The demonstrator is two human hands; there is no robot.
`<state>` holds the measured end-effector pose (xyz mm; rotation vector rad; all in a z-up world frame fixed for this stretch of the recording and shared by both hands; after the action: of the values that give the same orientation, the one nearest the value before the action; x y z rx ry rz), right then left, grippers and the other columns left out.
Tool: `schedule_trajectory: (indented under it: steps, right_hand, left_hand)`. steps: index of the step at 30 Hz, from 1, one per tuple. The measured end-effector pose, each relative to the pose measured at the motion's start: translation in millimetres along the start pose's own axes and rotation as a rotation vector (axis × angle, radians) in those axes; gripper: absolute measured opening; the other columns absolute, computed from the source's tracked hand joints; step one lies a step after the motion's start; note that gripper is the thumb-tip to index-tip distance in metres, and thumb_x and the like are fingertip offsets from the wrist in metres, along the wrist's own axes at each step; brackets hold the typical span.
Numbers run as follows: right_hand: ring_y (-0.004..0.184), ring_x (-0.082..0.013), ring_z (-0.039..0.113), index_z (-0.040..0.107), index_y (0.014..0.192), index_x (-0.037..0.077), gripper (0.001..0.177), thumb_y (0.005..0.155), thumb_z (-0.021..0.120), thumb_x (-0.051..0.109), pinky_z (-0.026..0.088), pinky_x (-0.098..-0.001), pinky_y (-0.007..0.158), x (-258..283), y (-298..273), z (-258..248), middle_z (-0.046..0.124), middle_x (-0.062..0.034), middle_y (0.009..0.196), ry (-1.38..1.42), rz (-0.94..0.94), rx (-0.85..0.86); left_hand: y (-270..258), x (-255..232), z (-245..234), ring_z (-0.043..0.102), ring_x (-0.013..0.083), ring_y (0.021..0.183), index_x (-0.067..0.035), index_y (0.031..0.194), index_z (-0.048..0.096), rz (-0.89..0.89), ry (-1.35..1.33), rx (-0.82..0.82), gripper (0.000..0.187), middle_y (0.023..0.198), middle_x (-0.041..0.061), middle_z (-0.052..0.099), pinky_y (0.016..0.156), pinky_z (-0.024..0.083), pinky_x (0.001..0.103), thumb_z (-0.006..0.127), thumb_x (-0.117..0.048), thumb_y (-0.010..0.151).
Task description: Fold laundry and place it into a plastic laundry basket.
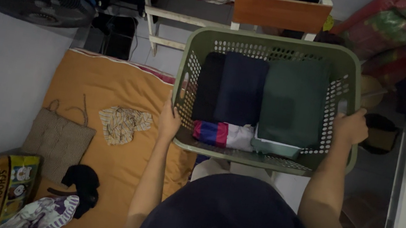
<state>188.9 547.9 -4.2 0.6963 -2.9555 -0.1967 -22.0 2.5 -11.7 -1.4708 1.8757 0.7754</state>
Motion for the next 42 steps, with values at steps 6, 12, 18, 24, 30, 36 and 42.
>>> schedule_trajectory:
  steps: [6, 12, 18, 24, 30, 36, 42]
  right_hand:
    - [0.082, -0.0406, 0.072, 0.057, 0.130, -0.004, 0.053, 0.088, 0.076, 0.024, 0.058, -0.0505, 0.067, -3, 0, 6, 0.073, -0.0247, 0.101, 0.022, -0.016, -0.005]
    - [0.083, -0.0414, 0.072, 0.055, 0.130, -0.004, 0.061, 0.087, 0.080, 0.031, 0.058, -0.0517, 0.069, -2, 3, 4, 0.073, -0.0244, 0.100, 0.003, 0.018, 0.022]
    - [0.089, -0.0429, 0.072, 0.056, 0.125, -0.002, 0.056, 0.087, 0.082, 0.030, 0.057, -0.0526, 0.075, -3, -1, -3, 0.073, -0.0243, 0.103, 0.071, -0.020, 0.003]
    - [0.088, -0.0438, 0.072, 0.058, 0.125, -0.003, 0.054, 0.089, 0.081, 0.030, 0.057, -0.0539, 0.073, -1, -2, -1, 0.073, -0.0248, 0.103, 0.104, -0.013, -0.021]
    - [0.089, -0.0439, 0.071, 0.061, 0.121, -0.001, 0.049, 0.089, 0.080, 0.032, 0.057, -0.0537, 0.075, -2, 0, 1, 0.074, -0.0247, 0.100, 0.104, 0.018, 0.007]
    - [0.094, -0.0444, 0.071, 0.063, 0.117, -0.001, 0.040, 0.090, 0.079, 0.024, 0.056, -0.0528, 0.083, -12, -4, 4, 0.073, -0.0267, 0.104, 0.241, -0.076, 0.039]
    - [0.092, -0.0472, 0.069, 0.060, 0.116, 0.000, 0.039, 0.083, 0.074, 0.012, 0.055, -0.0559, 0.080, -4, -7, -14, 0.071, -0.0269, 0.099, 0.300, -0.089, 0.068]
  left_hand:
    - [-2, -8, -5, 0.058, 0.0449, 0.125, -0.006, 0.159, 0.035, 0.060, -0.059, -0.020, 0.062, 0.141, 0.028, 0.057, 0.101, 0.049, 0.046, 0.049, 0.000, 0.099]
    - [-2, 5, 4, 0.059, 0.0458, 0.126, -0.005, 0.158, 0.036, 0.147, -0.043, -0.093, 0.063, 0.143, 0.029, 0.057, 0.102, 0.049, 0.047, 0.051, 0.000, 0.098]
    - [-2, -3, -1, 0.063, 0.0465, 0.113, -0.011, 0.160, 0.034, -0.010, 0.055, -0.029, 0.064, 0.131, 0.028, 0.063, 0.091, 0.052, 0.050, 0.052, -0.005, 0.099]
    - [-3, 12, 7, 0.065, 0.0470, 0.107, -0.016, 0.160, 0.035, -0.009, 0.156, -0.050, 0.062, 0.127, 0.027, 0.065, 0.086, 0.052, 0.053, 0.053, -0.011, 0.101]
    - [-7, -8, -1, 0.067, 0.0463, 0.094, -0.021, 0.164, 0.031, -0.142, 0.274, 0.006, 0.064, 0.120, 0.027, 0.068, 0.079, 0.052, 0.055, 0.053, -0.017, 0.104]
    - [-10, -12, 0, 0.068, 0.0447, 0.088, -0.016, 0.158, 0.035, 0.051, 0.490, -0.143, 0.064, 0.125, 0.026, 0.066, 0.069, 0.054, 0.053, 0.057, -0.019, 0.097]
    - [-10, -20, 1, 0.068, 0.0419, 0.093, -0.018, 0.164, 0.032, -0.122, 0.669, -0.011, 0.069, 0.115, 0.022, 0.066, 0.080, 0.055, 0.053, 0.060, -0.027, 0.101]
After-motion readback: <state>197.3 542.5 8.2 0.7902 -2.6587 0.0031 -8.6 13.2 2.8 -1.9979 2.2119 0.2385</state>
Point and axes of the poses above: each hand's wrist, its own y-axis towards the middle knuckle, its own z-axis out of the palm, x = y × z, the point moved 2 cm from there along y, towards the middle knuckle
